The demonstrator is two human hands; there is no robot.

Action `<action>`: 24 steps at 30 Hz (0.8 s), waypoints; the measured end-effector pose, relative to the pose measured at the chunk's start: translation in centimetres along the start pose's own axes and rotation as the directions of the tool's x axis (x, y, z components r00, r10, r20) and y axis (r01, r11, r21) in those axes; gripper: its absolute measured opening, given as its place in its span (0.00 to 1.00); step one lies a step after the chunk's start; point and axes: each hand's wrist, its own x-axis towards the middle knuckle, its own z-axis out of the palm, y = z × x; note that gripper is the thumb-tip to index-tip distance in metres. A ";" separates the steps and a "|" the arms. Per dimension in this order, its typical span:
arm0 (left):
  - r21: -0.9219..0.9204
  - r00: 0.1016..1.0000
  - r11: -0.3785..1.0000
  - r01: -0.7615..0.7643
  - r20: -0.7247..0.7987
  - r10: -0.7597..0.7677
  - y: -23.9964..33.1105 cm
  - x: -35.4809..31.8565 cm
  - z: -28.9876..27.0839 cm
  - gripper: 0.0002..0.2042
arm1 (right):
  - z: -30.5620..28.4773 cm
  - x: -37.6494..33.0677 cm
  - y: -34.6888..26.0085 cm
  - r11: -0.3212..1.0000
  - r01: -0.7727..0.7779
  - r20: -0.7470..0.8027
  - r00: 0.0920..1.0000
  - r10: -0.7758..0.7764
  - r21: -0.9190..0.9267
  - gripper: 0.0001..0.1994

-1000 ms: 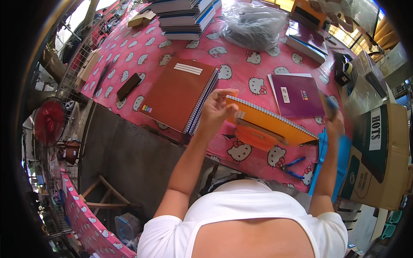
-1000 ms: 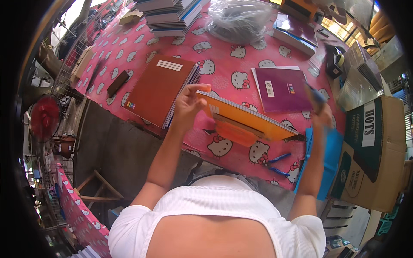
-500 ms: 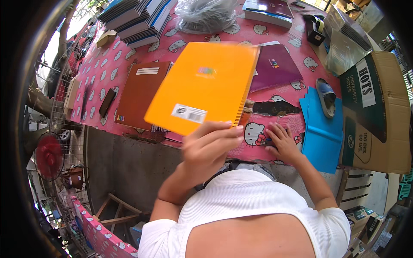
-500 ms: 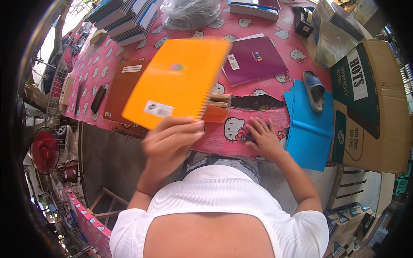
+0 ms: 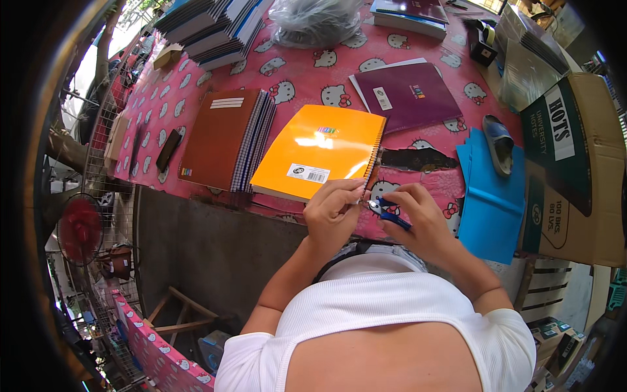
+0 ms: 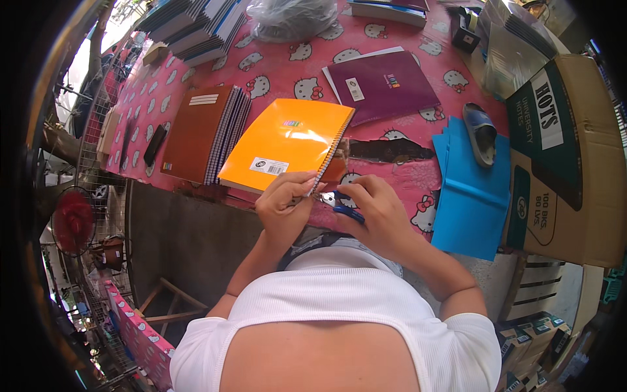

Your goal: The person prepares spiral-bound notebooks by inserting plastic spiral coils into pre-punched holes of different colored notebooks and trimming the excess coil.

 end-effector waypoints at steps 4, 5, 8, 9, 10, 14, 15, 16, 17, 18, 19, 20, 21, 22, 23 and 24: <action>-0.025 1.000 1.000 0.001 -0.002 -0.002 0.0 0.1 -0.2 0.10 | 0.6 -0.1 0.6 0.950 -0.165 0.126 0.983 0.135 0.265 0.17; -0.021 1.000 1.000 0.001 -0.003 -0.001 -0.1 0.2 -0.2 0.10 | 0.7 0.0 0.7 0.950 -0.162 0.127 0.983 0.132 0.267 0.17; -0.032 1.000 0.999 -0.007 0.009 0.007 -0.4 -0.1 -0.1 0.10 | 1.1 0.3 1.6 0.956 -0.098 0.039 0.995 0.091 0.277 0.14; -0.026 1.000 1.000 -0.009 -0.002 0.009 -0.5 -0.3 -0.1 0.10 | 0.9 0.3 2.6 0.771 -0.363 0.300 0.925 0.232 0.524 0.13; -0.022 1.000 1.000 -0.015 -0.011 0.015 -0.7 -0.3 -0.1 0.10 | 0.7 0.7 3.1 0.473 -0.614 0.564 0.783 0.261 0.632 0.13; 0.027 0.991 0.990 -0.135 0.000 0.135 -0.4 0.8 -0.8 0.09 | 0.8 1.7 3.3 -0.078 -0.781 0.784 0.612 0.100 0.620 0.14; 0.089 0.975 0.971 -0.222 0.021 0.221 -0.5 1.7 -1.4 0.09 | 1.2 1.4 3.4 -0.076 -0.785 0.788 0.608 0.097 0.615 0.14; 0.180 0.967 0.953 -0.245 -0.028 0.254 -1.1 2.4 -1.9 0.11 | 1.8 1.2 3.5 0.386 -0.606 0.569 0.792 0.220 0.695 0.16; 0.292 0.940 0.918 -0.267 -0.130 0.315 -2.0 4.1 -3.0 0.14 | 2.5 1.1 3.8 0.776 -0.316 0.283 0.941 0.184 0.547 0.17; 0.421 0.935 0.892 -0.164 -0.221 0.276 -2.3 5.5 -5.3 0.15 | 3.2 0.3 5.5 0.898 -0.340 0.228 0.932 0.282 0.280 0.22; 0.280 0.880 0.951 -0.133 -0.407 0.243 -3.1 7.5 -7.4 0.15 | 3.9 -0.6 7.4 0.905 -0.324 0.234 0.936 0.264 0.276 0.22; 0.127 0.793 0.980 -0.152 -0.577 0.198 -3.9 9.5 -9.4 0.15 | 4.5 -1.5 9.4 0.991 -0.125 0.182 0.974 0.132 -0.051 0.23; 0.088 0.697 0.982 -0.168 -0.694 0.181 -4.1 10.4 -12.2 0.14 | 4.7 -1.8 10.2 0.924 0.082 0.171 0.985 -0.019 -0.373 0.25; 0.060 0.581 0.980 -0.191 -0.797 0.162 -4.4 10.5 -15.8 0.13 | 4.6 -1.5 9.9 0.926 0.053 0.159 0.987 0.008 -0.373 0.23; 0.086 0.566 0.978 -0.190 -0.804 0.180 -5.3 9.9 -19.8 0.13 | 4.5 -0.4 10.5 0.967 0.056 0.082 0.996 -0.036 -0.249 0.22; -0.142 0.564 0.981 -0.132 -0.824 -0.043 -7.1 8.8 -23.7 0.12 | 4.2 0.9 11.5 0.991 0.054 0.001 0.999 -0.054 -0.124 0.21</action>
